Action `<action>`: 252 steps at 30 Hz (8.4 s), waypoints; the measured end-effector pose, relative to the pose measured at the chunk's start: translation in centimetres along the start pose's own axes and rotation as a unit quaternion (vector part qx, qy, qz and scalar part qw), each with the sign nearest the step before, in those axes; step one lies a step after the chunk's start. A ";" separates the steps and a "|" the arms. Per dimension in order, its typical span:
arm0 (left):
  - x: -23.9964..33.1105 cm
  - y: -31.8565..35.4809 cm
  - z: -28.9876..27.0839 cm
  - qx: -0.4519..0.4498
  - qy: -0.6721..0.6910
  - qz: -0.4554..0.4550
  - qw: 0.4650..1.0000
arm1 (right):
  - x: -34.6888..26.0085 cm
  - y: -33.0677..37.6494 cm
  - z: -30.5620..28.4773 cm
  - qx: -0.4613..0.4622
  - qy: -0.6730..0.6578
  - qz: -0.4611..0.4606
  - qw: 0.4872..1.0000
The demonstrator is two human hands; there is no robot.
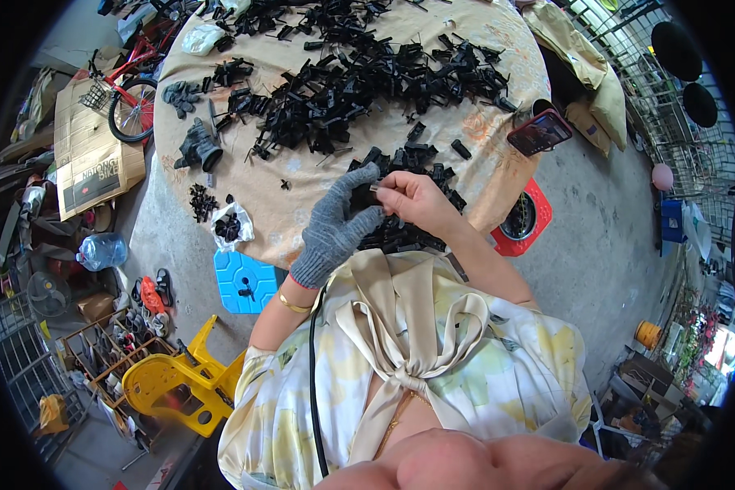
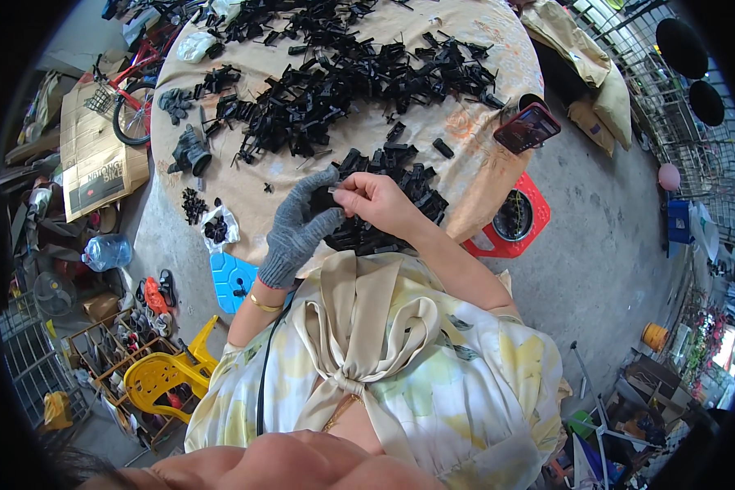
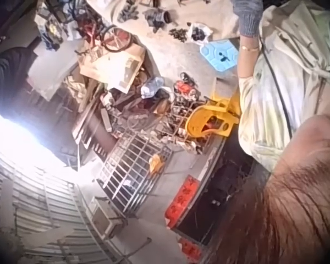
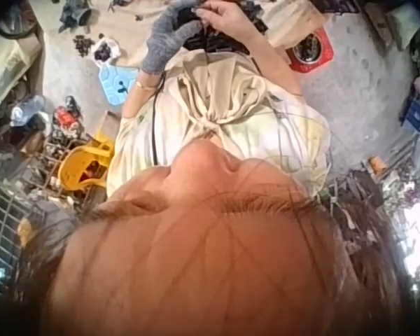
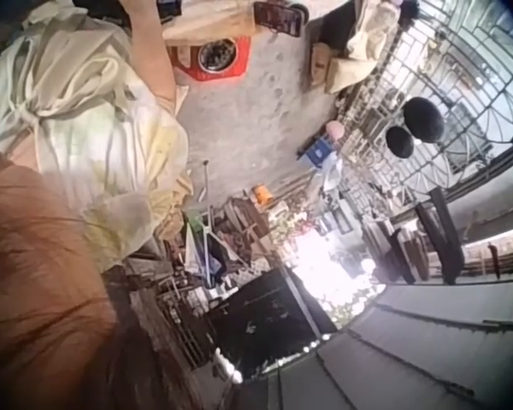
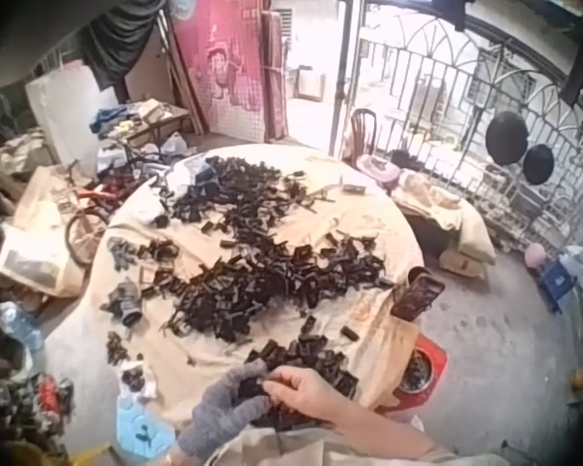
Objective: Sorting small black plastic components on a circular table.
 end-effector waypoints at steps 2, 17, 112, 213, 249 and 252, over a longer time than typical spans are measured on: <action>-0.3 0.0 -0.4 0.010 0.003 -0.010 1.000 | 0.1 0.2 0.0 -0.019 -0.048 0.008 0.999; -0.2 0.1 -0.3 0.075 -0.344 0.154 0.923 | 1.3 0.6 0.7 0.001 -0.027 -0.015 1.000; -0.4 0.1 0.6 -0.023 0.013 -0.049 0.998 | -0.6 0.7 0.5 0.108 0.094 -0.102 0.985; -3.8 -2.3 -3.6 0.189 -0.453 0.185 0.851 | 0.9 -10.4 -6.5 0.215 0.366 -0.109 0.899; -0.7 -0.5 -1.4 0.045 -0.169 0.103 0.979 | -0.4 -1.0 0.3 -0.065 0.054 -0.020 0.996; -0.5 -0.1 -1.2 0.046 -0.186 0.085 0.978 | -0.2 -1.0 0.1 -0.070 0.005 0.022 0.997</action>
Point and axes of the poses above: each hand's wrist, its own y-axis away from the middle knuckle, its own z-axis out of the palm, x = y × z, the point moved 1 cm from there along -y, towards the middle knuckle, and after that the axes turned 4 degrees about -z, right-handed, at the moved point
